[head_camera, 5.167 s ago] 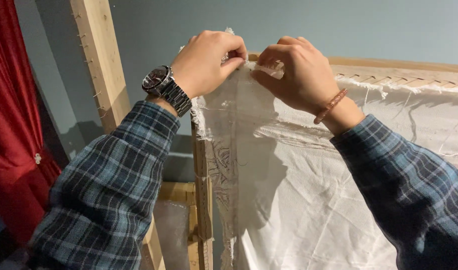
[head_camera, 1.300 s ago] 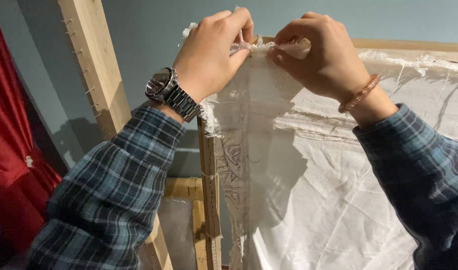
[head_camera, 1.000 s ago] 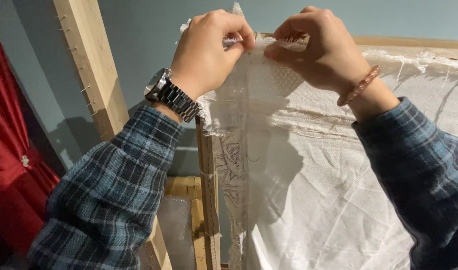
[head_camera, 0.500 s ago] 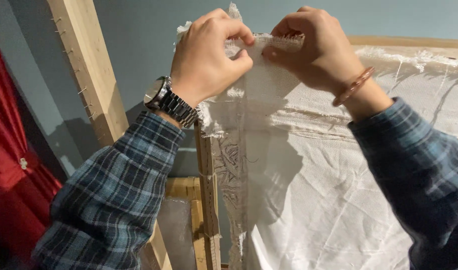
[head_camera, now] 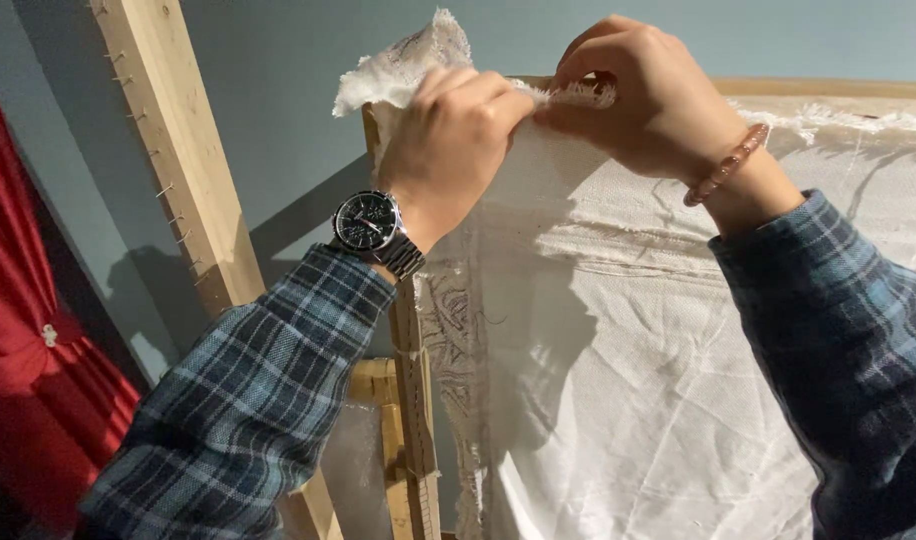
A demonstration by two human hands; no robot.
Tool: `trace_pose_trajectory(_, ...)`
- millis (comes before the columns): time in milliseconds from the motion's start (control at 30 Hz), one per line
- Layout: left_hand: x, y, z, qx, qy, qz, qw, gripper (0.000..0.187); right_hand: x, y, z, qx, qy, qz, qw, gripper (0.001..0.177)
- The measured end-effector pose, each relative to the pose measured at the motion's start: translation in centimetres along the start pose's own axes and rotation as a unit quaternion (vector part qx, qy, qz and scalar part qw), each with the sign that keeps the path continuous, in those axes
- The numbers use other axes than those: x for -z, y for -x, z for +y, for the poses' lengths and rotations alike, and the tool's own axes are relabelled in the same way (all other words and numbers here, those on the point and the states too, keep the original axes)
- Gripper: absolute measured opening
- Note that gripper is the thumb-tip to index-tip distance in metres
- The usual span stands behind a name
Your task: Stretching fabric onto a frame and using a tufting gun to create a rug
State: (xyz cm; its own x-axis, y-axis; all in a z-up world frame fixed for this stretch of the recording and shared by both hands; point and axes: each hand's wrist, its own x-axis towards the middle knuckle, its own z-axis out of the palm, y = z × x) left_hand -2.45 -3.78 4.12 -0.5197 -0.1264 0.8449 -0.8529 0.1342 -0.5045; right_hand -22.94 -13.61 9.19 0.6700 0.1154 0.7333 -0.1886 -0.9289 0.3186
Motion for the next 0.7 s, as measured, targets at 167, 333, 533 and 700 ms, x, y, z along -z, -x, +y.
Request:
trace_pose_trajectory(167, 0.4, -0.4, 0.6, 0.075, 0.093, -0.004, 0.993, 0.019, 0.7, -0.4, -0.7, -0.063, -0.046, -0.037, 0.996, 0.023)
trace_pose_trajectory(333, 0.7, -0.2, 0.4, 0.089, 0.112, -0.010, 0.990, 0.014, 1.0, -0.4, -2.0, -0.141, -0.091, -0.050, 0.985, 0.018)
trace_pose_trajectory(533, 0.6, -0.2, 0.5, 0.092, 0.150, 0.003, 0.984, 0.020, 0.1, -0.2, -1.6, -0.120, -0.054, -0.009, 0.991, 0.013)
trace_pose_trajectory(700, -0.4, -0.3, 0.2, 0.092, 0.135, 0.014, 0.986, 0.006, -1.1, 0.1, -1.1, -0.095, -0.026, 0.045, 0.994, 0.023)
